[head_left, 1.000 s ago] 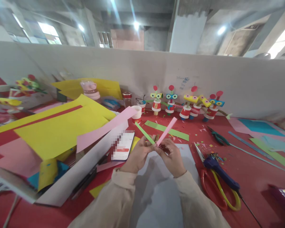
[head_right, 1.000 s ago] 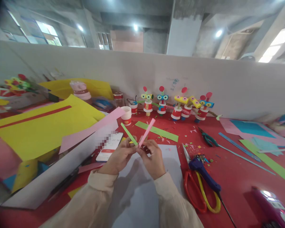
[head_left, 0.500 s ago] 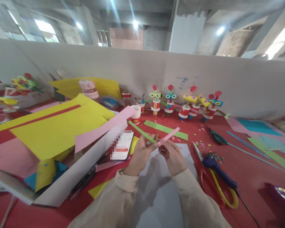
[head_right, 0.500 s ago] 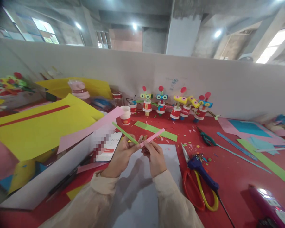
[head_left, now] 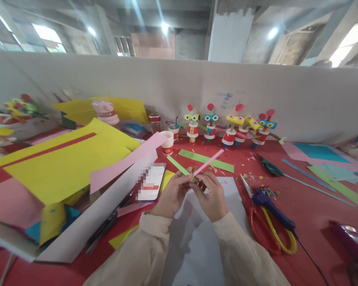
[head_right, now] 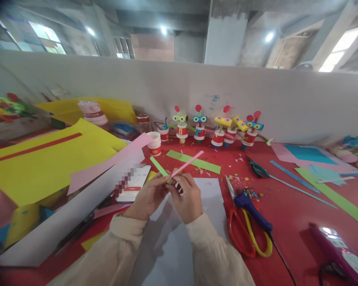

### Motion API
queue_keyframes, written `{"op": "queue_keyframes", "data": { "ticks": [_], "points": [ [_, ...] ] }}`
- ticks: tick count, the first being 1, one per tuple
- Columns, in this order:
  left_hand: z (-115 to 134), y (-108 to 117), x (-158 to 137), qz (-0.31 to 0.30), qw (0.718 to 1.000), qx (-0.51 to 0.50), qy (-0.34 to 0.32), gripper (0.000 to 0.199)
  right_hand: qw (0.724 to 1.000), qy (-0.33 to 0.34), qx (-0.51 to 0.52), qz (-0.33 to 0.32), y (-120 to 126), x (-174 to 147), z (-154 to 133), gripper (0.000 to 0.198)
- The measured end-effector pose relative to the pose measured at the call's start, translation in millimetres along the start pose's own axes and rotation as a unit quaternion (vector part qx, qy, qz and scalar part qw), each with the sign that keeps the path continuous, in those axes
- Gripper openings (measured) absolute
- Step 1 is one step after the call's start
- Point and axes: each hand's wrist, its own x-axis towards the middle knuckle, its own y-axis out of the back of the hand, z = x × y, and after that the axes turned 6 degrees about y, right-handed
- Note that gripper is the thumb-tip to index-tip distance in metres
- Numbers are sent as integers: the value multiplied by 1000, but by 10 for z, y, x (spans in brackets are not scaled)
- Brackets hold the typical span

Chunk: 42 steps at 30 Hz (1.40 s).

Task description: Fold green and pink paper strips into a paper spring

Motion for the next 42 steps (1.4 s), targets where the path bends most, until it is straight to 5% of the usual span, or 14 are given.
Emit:
{"op": "queue_keyframes", "data": {
  "ticks": [9,16,28,42],
  "points": [
    [1,8,-17,-21,998,-18,56,10,999,18,7,29,23,5,-17,14],
    [14,-1,-30,-10,998,2,62,10,995,-37,31,90,-25,4,26,13],
    [-107,-32,20,8,994,29,-105,15,992,-92,79,38,-19,32,8,17],
    [-140,27,19,1,978,135,-159,12,971,-153,175,56,-50,19,55,14]
  ]
}}
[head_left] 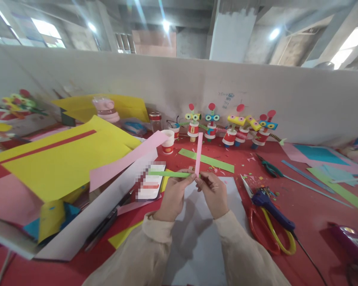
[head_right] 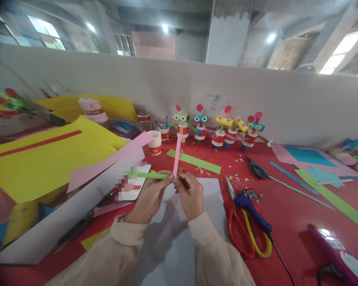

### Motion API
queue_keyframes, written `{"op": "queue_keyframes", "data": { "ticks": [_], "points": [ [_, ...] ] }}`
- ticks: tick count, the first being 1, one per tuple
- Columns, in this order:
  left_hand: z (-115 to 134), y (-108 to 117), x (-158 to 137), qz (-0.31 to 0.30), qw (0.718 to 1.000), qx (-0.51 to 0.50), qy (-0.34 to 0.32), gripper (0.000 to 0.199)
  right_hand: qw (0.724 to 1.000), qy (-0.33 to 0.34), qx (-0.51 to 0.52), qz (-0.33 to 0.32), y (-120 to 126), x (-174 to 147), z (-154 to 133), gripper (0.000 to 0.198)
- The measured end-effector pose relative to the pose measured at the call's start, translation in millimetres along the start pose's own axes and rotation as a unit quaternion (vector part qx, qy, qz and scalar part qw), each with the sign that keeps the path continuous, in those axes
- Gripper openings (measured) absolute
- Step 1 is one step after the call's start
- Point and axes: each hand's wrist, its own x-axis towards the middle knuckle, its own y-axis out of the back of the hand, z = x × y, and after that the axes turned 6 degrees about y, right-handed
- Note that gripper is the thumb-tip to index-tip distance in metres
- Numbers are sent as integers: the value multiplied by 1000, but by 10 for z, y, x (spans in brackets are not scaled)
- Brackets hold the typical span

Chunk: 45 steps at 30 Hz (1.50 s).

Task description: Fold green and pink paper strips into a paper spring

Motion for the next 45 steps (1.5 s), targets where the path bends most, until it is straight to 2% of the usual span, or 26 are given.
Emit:
{"op": "queue_keyframes", "data": {
  "ticks": [8,13,18,27,37,45],
  "points": [
    [50,-46,-37,38,998,43,-21,14,997,-24,73,11,-18,-19,-65,20],
    [98,-101,-55,63,993,101,-16,14,997,-62,46,23,-18,-2,-75,16],
    [96,-106,-74,70,978,191,-50,10,995,-85,43,25,-9,25,-75,16],
    [56,-3,-32,-2,994,111,-25,11,988,-121,90,39,28,63,-87,19],
    [20,42,21,-3,997,12,80,13,986,-119,114,34,-12,49,-78,20],
    [85,56,41,30,995,27,95,19,989,-101,109,3,37,39,-131,16]
  ]
}}
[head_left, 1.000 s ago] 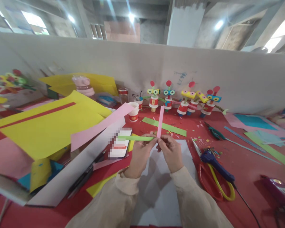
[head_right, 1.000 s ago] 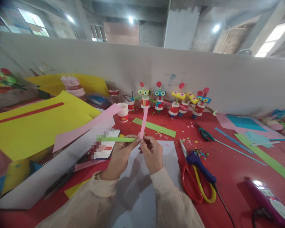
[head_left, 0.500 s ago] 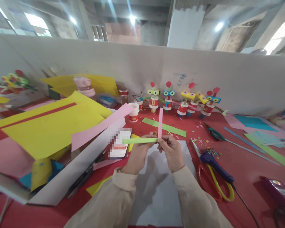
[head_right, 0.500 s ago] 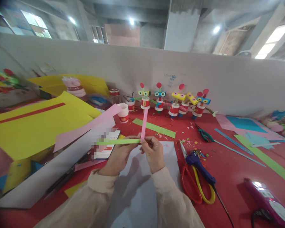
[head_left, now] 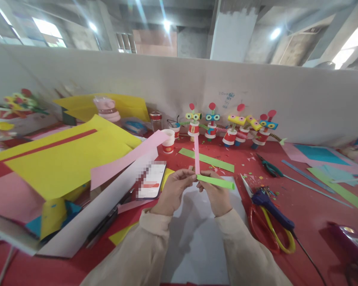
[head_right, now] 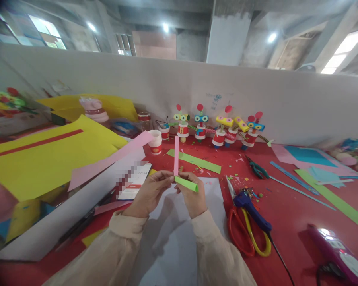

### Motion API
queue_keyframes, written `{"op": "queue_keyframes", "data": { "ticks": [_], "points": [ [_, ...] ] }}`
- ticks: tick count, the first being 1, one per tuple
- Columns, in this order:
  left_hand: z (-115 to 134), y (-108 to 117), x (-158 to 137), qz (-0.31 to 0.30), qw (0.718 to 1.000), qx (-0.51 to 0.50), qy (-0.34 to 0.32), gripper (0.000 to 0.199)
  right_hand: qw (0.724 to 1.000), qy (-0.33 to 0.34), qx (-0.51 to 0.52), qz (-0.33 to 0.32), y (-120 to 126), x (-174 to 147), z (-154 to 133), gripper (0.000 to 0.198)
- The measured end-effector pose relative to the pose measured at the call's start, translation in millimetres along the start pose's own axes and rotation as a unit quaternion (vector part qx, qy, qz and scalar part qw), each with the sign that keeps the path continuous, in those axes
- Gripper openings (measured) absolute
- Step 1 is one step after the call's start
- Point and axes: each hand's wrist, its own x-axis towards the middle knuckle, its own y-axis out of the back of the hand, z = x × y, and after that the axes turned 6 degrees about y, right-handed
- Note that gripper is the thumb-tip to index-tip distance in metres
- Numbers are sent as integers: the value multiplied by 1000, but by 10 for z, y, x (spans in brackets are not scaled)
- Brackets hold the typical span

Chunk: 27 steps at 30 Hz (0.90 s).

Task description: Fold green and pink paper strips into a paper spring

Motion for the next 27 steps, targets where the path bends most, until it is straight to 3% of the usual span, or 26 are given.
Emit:
{"op": "queue_keyframes", "data": {
  "ticks": [8,14,17,23,27],
  "points": [
    [16,-51,-16,8,999,-44,-15,19,1000,13,12,-8,-36,-17,2,23],
    [-72,-82,-6,36,997,-54,-51,19,999,0,2,36,-88,-27,74,23],
    [-79,-89,-10,7,996,-76,-47,20,999,12,-9,33,-77,-15,112,22],
    [46,-31,-38,-119,990,-73,4,22,997,65,-43,14,-66,-19,101,20],
    [80,35,-18,-116,993,-26,14,30,995,77,-59,14,-83,-49,90,19]
  ]
}}
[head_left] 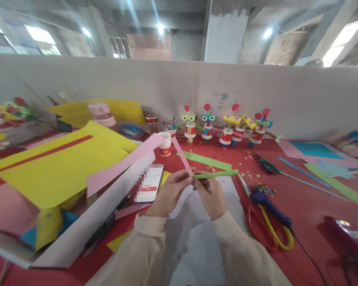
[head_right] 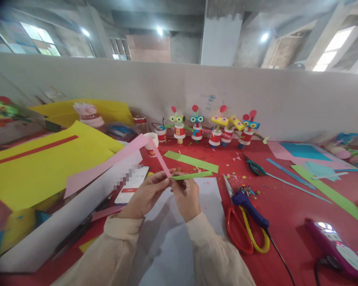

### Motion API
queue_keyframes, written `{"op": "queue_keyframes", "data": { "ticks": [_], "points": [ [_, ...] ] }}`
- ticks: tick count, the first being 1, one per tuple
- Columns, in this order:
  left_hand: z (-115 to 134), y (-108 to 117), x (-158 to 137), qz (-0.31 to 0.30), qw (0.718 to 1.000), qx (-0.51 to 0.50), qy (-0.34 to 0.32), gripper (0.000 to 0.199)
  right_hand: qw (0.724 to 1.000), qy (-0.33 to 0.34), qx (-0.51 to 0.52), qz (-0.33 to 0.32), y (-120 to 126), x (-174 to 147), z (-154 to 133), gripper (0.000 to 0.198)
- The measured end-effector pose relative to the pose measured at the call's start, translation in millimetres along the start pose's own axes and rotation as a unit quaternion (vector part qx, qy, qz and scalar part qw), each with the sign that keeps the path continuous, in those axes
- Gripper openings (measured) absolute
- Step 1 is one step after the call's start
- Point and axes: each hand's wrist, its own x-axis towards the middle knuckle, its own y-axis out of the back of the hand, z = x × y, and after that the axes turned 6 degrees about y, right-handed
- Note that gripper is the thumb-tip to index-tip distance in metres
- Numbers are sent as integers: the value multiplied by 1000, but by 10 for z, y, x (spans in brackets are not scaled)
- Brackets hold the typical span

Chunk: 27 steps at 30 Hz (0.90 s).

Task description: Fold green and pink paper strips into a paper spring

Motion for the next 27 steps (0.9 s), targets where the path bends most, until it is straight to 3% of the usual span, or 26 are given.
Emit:
{"op": "queue_keyframes", "data": {
  "ticks": [8,23,27],
  "points": [
    [-36,76,65,25,999,40,-4,36,1000,22,-1,-8,-11,-17,-16,17],
    [-75,58,89,45,997,46,-52,18,999,-6,45,18,-48,-42,-30,16],
    [-90,46,90,58,996,47,-56,31,997,-15,67,19,-41,-24,-54,15]
  ]
}}
